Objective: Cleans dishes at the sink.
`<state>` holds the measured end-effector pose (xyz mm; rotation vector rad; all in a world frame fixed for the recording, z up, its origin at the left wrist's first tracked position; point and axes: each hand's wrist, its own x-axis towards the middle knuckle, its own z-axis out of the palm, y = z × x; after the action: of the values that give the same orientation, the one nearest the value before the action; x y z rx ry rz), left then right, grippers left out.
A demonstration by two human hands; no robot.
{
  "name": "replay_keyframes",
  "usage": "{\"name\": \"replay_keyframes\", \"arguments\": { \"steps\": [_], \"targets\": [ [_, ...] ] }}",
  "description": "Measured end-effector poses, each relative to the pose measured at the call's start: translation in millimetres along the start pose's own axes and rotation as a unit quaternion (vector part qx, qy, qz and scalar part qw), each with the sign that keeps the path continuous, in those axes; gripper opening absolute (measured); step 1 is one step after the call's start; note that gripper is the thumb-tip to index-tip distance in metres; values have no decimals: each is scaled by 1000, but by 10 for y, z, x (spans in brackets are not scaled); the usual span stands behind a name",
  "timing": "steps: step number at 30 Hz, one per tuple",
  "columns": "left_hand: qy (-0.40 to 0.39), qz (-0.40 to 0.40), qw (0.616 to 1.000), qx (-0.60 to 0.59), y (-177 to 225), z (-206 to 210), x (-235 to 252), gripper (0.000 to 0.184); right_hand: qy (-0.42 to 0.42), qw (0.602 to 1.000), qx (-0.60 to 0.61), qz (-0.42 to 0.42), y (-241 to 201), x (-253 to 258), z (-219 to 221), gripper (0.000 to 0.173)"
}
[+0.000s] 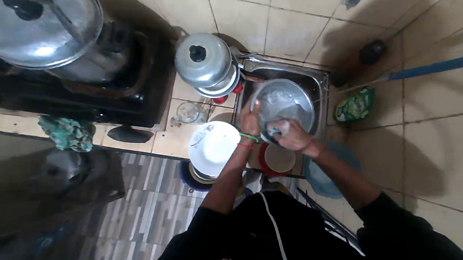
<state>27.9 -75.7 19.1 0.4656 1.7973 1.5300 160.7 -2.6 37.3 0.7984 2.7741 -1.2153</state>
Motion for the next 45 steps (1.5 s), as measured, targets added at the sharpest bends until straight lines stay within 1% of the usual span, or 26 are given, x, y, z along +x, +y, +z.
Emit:
{"name": "replay_keyframes", "arguments": {
  "steps": [2, 4, 5, 8, 12, 15, 17, 19, 21, 22, 23, 24, 26, 27, 28, 29, 32, 33, 34, 36, 38, 39, 40, 43, 44, 45],
  "targets": [
    [-29, -11, 999, 18, -79, 116, -112, 40, 88, 995, 23, -34, 37, 147, 32, 24],
    [-42, -8, 998, 36, -103, 136, -177, 43, 164, 986, -23, -11, 246, 352, -70, 27],
    [-34, -3, 998, 45, -101, 108, -179, 44, 168, 984, -52, 27, 330, 390, -133, 28],
    [34, 10, 999, 25, -86, -7, -44, 42, 95, 983, -82, 133, 308, 220, -186, 30],
    [70, 41, 997, 6, -142, -15, 57, 43, 50, 997, 24, 55, -79, -130, 89, 20],
    [69, 12, 997, 15, -87, -59, 4, 42, 96, 994, -35, 39, 108, -161, 143, 26],
    [43, -12, 999, 29, -16, -102, -55, 40, 191, 971, -128, 66, 419, -118, 91, 38],
    [-10, -25, 999, 31, 4, -88, -142, 38, 237, 957, -137, 99, 537, 20, -88, 48],
    [-72, -29, 996, 51, 41, -49, -196, 43, 221, 962, -126, 102, 497, 188, -245, 57],
    [-101, -25, 992, 71, 65, -31, -205, 46, 183, 972, -114, 94, 423, 250, -300, 61],
    [-127, -21, 987, 98, 94, -28, -197, 47, 139, 982, -107, 63, 317, 290, -325, 60],
    [-147, -14, 980, 131, 117, -35, -175, 46, 116, 986, -116, -10, 244, 318, -286, 56],
    [-164, 2, 965, 207, 113, -98, -159, 32, 104, 965, -151, -187, 126, 322, -134, 42],
    [-167, 11, 956, 240, 95, -145, -167, 28, 104, 952, -157, -241, 108, 336, -115, 37],
    [-156, 1, 959, 237, 148, -129, -176, 30, 105, 951, -159, -245, 135, 347, -142, 37],
    [-143, -13, 967, 211, 173, -114, -193, 41, 110, 958, -168, -204, 206, 361, -204, 39],
    [-66, 15, 994, 89, 76, -52, -240, 53, 112, 983, -138, 43, 347, 533, -525, 51],
    [-71, 15, 995, 62, 71, -56, -262, 56, 114, 982, -127, 74, 332, 556, -570, 52],
    [-96, 2, 995, 36, 106, -82, -263, 59, 114, 982, -130, 71, 288, 556, -579, 53],
    [-156, -23, 987, 37, 236, -169, -166, 62, 113, 978, -172, -25, 153, 524, -518, 47],
    [-197, -29, 977, 82, 339, -228, -27, 49, 128, 953, -214, -174, 29, 461, -359, 39],
    [-192, -14, 975, 113, 361, -236, 30, 37, 133, 943, -223, -211, 32, 465, -317, 37],
    [-177, -8, 976, 125, 362, -238, 54, 35, 135, 947, -214, -197, 97, 479, -311, 39],
    [-84, -13, 995, 46, 241, -218, 23, 39, 141, 979, -146, 8, 277, 558, -478, 50],
    [-83, -15, 996, 19, 206, -219, 5, 42, 149, 977, -145, 36, 281, 560, -494, 51],
    [-106, -18, 994, 12, 211, -227, -8, 46, 153, 974, -165, 25, 248, 533, -468, 50]
  ]
}}
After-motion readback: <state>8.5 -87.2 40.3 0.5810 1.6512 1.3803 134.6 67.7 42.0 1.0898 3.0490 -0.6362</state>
